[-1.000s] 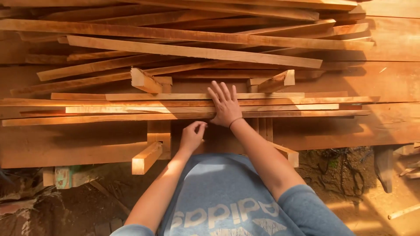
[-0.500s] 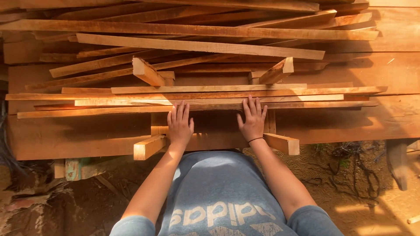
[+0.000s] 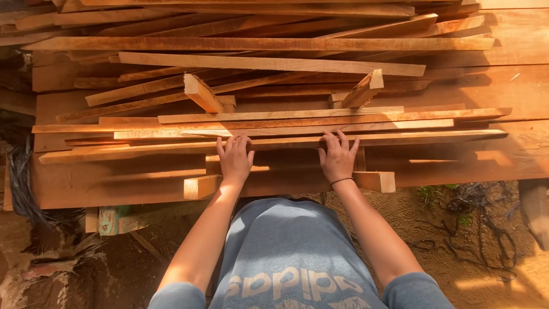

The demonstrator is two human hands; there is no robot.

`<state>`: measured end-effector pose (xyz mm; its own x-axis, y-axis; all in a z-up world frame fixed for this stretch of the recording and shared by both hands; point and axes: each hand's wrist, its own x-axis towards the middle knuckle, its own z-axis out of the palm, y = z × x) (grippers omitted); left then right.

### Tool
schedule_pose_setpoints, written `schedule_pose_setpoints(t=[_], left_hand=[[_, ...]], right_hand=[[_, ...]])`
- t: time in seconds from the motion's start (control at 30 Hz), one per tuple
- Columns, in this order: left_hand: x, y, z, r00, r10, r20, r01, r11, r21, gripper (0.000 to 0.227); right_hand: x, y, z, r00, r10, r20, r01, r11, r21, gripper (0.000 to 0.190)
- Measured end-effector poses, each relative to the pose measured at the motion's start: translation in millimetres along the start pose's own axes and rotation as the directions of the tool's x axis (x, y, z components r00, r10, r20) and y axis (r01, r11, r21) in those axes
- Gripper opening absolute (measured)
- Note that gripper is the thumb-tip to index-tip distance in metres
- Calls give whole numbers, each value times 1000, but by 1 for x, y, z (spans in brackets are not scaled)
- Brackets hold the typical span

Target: Arranging and aligning thin wooden planks on a rack or stack.

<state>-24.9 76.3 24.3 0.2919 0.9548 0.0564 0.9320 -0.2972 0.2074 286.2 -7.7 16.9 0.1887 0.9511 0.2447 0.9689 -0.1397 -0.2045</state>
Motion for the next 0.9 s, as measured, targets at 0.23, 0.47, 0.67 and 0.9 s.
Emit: schedule_pose_setpoints(t=[0.23, 0.47, 0.67, 0.9], left_hand=[[-42, -5, -61, 931, 89, 353, -64, 994, -84, 42], [-43, 1, -102, 905, 63, 422, -41, 997, -60, 39], [-51, 2, -80, 945, 145, 293, -125, 989, -84, 36], [-56, -18, 23, 931, 30, 363, -22, 999, -26, 42]], right_hand=[[-28, 21, -56, 967, -182, 176, 175, 983, 55, 41], [-28, 5, -103, 950, -276, 143, 262, 959, 109, 35], [-30, 2, -95, 952, -285, 115, 272, 955, 116, 35], [-41, -6, -42, 924, -226, 309, 214, 974, 74, 39]])
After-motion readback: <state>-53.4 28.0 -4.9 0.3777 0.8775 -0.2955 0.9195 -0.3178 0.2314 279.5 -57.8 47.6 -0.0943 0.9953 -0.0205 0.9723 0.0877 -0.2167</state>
